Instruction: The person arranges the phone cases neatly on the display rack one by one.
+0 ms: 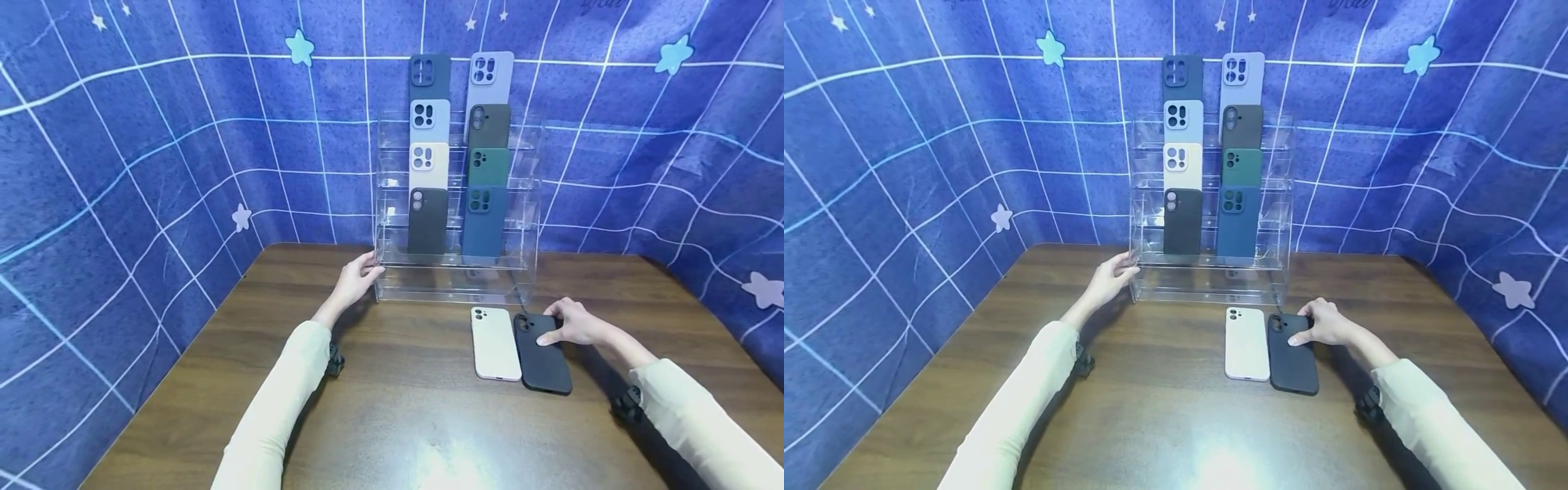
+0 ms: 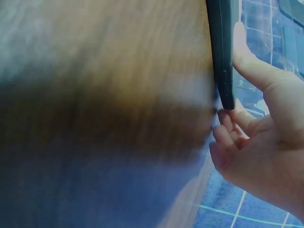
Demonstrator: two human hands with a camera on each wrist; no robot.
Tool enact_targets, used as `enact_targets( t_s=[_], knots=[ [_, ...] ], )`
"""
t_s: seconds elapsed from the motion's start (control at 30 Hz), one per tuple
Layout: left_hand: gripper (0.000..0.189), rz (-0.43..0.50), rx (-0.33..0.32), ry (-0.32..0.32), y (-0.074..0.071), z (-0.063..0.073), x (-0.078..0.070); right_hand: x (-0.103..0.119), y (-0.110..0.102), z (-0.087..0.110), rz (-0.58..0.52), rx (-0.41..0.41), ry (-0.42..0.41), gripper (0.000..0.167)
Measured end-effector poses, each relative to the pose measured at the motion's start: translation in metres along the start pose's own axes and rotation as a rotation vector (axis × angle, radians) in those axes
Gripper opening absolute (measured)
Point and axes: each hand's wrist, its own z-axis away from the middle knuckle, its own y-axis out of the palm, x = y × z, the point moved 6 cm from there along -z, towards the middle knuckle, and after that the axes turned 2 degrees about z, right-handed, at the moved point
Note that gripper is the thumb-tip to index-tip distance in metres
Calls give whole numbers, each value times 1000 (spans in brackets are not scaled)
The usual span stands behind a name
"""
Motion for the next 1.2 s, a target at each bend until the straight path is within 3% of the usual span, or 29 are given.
enact_targets(
  t_s=[0.1,0.27,0.4,0.57,0.77,0.97,1.2],
  knots=[
    [52,6,6,4,0,-1,0,0,-2,2,29,5,18,41],
    [52,12,2,1,-2,-2,0,1,-4,4,-37,38,82,59],
    [52,-24,-2,18,-3,0,-1,6,-8,5,-19,8,64,70],
    [51,-36,-9,26,-2,1,-1,9,-12,6,-32,14,28,61],
    [50,-25,-20,35,0,3,-1,8,-22,10,-193,-6,49,49],
    [52,-9,-21,22,-2,2,-1,10,-34,10,-358,41,24,36],
    [51,-12,-14,12,-1,2,-2,18,-52,12,-376,22,1,31]
  ],
)
